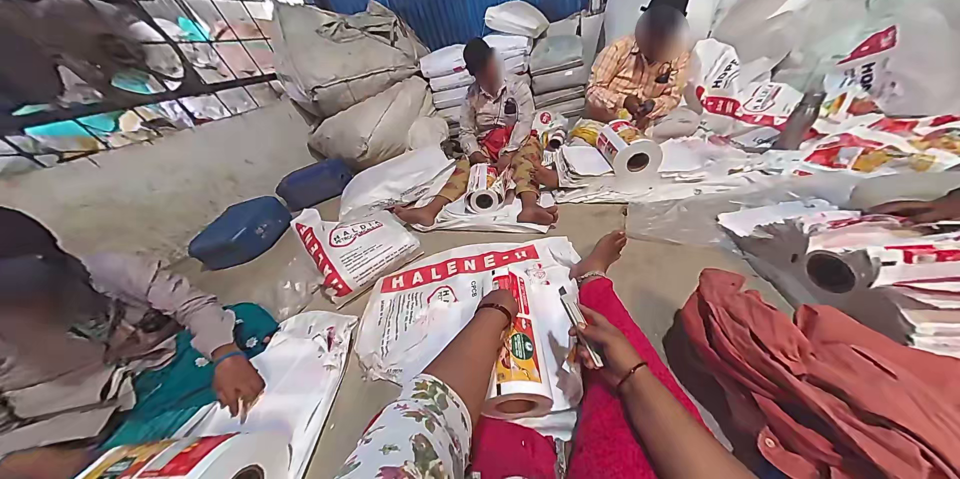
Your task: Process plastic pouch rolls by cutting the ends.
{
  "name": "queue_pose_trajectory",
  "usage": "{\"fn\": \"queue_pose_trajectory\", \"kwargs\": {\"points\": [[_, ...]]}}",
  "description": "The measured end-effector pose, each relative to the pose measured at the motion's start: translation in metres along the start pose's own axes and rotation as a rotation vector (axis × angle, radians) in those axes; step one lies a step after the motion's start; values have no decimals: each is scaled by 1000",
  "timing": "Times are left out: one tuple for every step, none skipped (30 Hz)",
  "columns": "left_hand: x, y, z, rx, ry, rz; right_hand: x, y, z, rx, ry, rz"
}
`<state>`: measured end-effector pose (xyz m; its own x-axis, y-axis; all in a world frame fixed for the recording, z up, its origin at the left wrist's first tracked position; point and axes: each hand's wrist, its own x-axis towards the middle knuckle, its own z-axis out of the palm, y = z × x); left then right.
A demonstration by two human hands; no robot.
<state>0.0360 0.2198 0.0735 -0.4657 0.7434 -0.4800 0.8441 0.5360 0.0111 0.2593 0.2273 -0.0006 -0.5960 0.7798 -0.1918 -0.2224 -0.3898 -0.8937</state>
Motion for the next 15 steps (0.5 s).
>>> {"fn": "queue_pose_trajectory", "kwargs": {"points": [[-1,-4,3,-46,16,-8,0,0,1,-5,2,1],[-1,-7,6,-98,28,-19,0,1,1,-14,-1,5],[1,-11,10,-150,35,-31,-1,1,1,-22,-2,7],[6,-15,13,-200,34,-36,-2,2,1,-30,-2,5],[11,-19,17,-246,31,-32,-4,2,1,-44,-5,8],[15,-22,21,-270,30,-28,-6,3,0,-53,-10,7],[13,-21,22,-266,36,-27,-8,4,-1,-53,-12,3],[8,-18,22,-242,48,-27,-8,4,-1,-50,-11,-1],[0,-15,21,-218,55,-26,-8,4,-1,-48,-9,-3],[-8,-11,19,-190,55,-26,-7,5,-1,-45,-6,-5],[-14,-9,17,-163,52,-25,-6,5,0,-41,-1,-6],[-18,-7,16,-141,46,-18,-5,5,0,-38,1,-5],[-21,-5,15,-117,36,-8,-5,5,0,-37,4,-1],[-24,-4,14,-90,29,6,-4,5,1,-37,10,2],[-27,-2,13,-54,25,20,-5,5,3,-40,18,5]]}}
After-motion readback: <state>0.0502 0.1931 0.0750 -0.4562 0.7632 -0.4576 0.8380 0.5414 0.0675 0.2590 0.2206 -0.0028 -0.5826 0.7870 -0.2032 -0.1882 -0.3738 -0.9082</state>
